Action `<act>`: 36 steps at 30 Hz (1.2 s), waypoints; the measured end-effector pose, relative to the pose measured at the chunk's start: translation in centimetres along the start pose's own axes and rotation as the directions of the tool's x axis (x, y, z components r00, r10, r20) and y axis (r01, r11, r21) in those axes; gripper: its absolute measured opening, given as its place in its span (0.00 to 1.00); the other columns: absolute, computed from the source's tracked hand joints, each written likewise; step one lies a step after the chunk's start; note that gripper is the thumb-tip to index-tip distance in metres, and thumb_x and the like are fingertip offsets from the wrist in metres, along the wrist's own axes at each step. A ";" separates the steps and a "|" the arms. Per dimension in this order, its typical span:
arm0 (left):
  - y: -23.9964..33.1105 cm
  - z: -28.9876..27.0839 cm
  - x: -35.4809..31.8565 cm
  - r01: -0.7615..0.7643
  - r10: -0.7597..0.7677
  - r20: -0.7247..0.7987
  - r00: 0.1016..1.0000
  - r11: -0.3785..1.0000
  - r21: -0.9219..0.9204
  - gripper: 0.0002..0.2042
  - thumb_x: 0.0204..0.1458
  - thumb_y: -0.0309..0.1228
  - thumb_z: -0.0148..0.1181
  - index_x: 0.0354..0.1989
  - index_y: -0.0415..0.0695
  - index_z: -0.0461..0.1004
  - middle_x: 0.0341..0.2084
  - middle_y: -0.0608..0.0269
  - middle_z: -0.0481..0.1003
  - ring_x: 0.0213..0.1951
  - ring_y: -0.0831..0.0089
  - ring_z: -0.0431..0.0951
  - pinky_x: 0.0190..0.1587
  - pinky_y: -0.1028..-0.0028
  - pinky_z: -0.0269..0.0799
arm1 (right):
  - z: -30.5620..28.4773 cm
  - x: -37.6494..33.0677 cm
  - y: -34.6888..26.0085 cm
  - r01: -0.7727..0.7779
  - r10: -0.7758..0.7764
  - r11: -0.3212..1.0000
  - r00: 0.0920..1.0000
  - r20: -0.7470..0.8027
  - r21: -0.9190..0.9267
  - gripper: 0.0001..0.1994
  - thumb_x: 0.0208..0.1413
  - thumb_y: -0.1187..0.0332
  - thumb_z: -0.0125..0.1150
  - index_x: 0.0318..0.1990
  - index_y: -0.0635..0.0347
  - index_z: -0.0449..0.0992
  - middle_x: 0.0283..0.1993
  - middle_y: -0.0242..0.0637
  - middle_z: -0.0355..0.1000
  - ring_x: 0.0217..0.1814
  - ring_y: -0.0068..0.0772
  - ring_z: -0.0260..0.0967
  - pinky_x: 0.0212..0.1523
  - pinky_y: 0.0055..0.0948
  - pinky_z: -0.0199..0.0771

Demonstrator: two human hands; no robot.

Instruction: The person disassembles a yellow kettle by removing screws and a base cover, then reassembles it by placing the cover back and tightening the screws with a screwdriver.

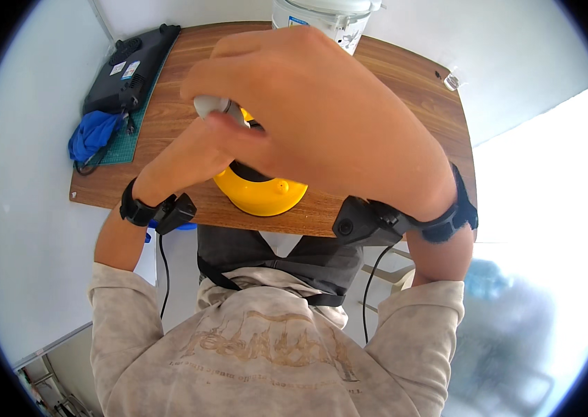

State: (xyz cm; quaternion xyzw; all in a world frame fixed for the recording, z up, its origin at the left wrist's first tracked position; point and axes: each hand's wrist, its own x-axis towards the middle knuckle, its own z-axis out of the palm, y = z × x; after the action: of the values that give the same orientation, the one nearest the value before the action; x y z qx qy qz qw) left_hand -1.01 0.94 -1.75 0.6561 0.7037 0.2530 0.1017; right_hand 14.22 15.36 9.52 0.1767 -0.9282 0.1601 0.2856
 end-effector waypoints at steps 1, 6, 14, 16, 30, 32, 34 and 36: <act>-0.1 0.3 -0.1 -0.023 0.022 -0.046 0.999 0.999 -0.032 0.14 0.61 0.39 0.59 0.37 0.41 0.82 0.30 0.50 0.80 0.34 0.52 0.80 0.38 0.61 0.75 | -0.1 0.0 -0.1 -0.075 0.075 0.997 0.997 0.000 0.025 0.13 0.50 0.63 0.74 0.41 0.58 0.82 0.28 0.37 0.74 0.27 0.33 0.75 0.31 0.31 0.77; -1.0 0.7 0.2 -0.076 0.074 -0.047 0.996 0.996 -0.049 0.15 0.62 0.42 0.59 0.38 0.42 0.83 0.29 0.50 0.80 0.33 0.52 0.79 0.37 0.61 0.74 | -0.2 0.8 -0.5 -0.121 0.118 0.981 0.993 -0.026 -0.155 0.12 0.49 0.61 0.74 0.32 0.58 0.79 0.22 0.34 0.70 0.21 0.33 0.68 0.23 0.31 0.67; -0.4 0.3 0.0 -0.097 0.092 -0.089 0.992 0.994 -0.057 0.14 0.61 0.41 0.60 0.38 0.41 0.84 0.26 0.49 0.79 0.31 0.51 0.79 0.36 0.60 0.74 | 0.7 1.4 -0.7 -0.110 0.123 0.872 0.992 -0.003 -0.477 0.19 0.53 0.53 0.69 0.24 0.57 0.74 0.21 0.34 0.69 0.20 0.40 0.64 0.21 0.34 0.63; -0.5 0.5 0.0 -0.135 0.126 -0.136 0.983 0.989 -0.062 0.14 0.62 0.40 0.60 0.37 0.41 0.83 0.26 0.49 0.79 0.30 0.51 0.78 0.35 0.60 0.73 | 0.8 1.2 -0.8 -0.100 0.084 0.893 0.995 -0.056 -0.438 0.16 0.53 0.54 0.70 0.28 0.57 0.76 0.22 0.35 0.70 0.20 0.39 0.66 0.22 0.34 0.66; -0.8 0.7 -0.2 -0.051 0.051 -0.058 0.997 0.999 -0.012 0.13 0.60 0.41 0.62 0.41 0.43 0.83 0.29 0.48 0.80 0.30 0.51 0.79 0.35 0.62 0.74 | -0.6 0.4 -0.3 -0.096 0.116 0.966 0.991 0.073 -0.239 0.20 0.48 0.50 0.75 0.32 0.57 0.77 0.20 0.33 0.70 0.20 0.32 0.69 0.22 0.30 0.67; 0.5 0.2 -0.4 -0.041 0.037 -0.120 0.992 0.999 -0.033 0.12 0.60 0.39 0.63 0.44 0.43 0.82 0.31 0.49 0.80 0.31 0.52 0.80 0.36 0.63 0.75 | 0.0 0.6 -0.5 -0.035 0.047 0.942 0.998 0.029 -0.333 0.22 0.49 0.47 0.73 0.28 0.56 0.74 0.17 0.32 0.67 0.18 0.34 0.66 0.21 0.32 0.63; -0.3 0.1 -0.4 -0.080 0.070 -0.065 0.995 0.983 -0.164 0.12 0.60 0.36 0.63 0.47 0.43 0.81 0.33 0.49 0.81 0.33 0.51 0.80 0.38 0.64 0.76 | 0.6 0.6 -0.5 -0.019 0.027 0.914 0.999 0.016 -0.405 0.24 0.49 0.44 0.71 0.26 0.56 0.72 0.16 0.31 0.65 0.18 0.36 0.64 0.20 0.33 0.62; -0.3 -0.1 -0.4 -0.137 0.123 -0.079 0.989 0.972 -0.192 0.11 0.60 0.33 0.62 0.48 0.43 0.81 0.34 0.50 0.81 0.35 0.51 0.81 0.40 0.64 0.76 | 1.0 0.4 -0.5 -0.044 0.062 0.889 0.998 0.026 -0.455 0.25 0.50 0.42 0.70 0.26 0.56 0.72 0.18 0.30 0.66 0.18 0.37 0.64 0.20 0.34 0.62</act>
State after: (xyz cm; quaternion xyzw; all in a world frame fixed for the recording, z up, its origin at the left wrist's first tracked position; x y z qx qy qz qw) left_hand -1.28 0.54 -1.94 0.6787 0.6338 0.3492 0.1256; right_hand 13.67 14.47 9.05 0.0829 -0.9499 -0.0569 0.2960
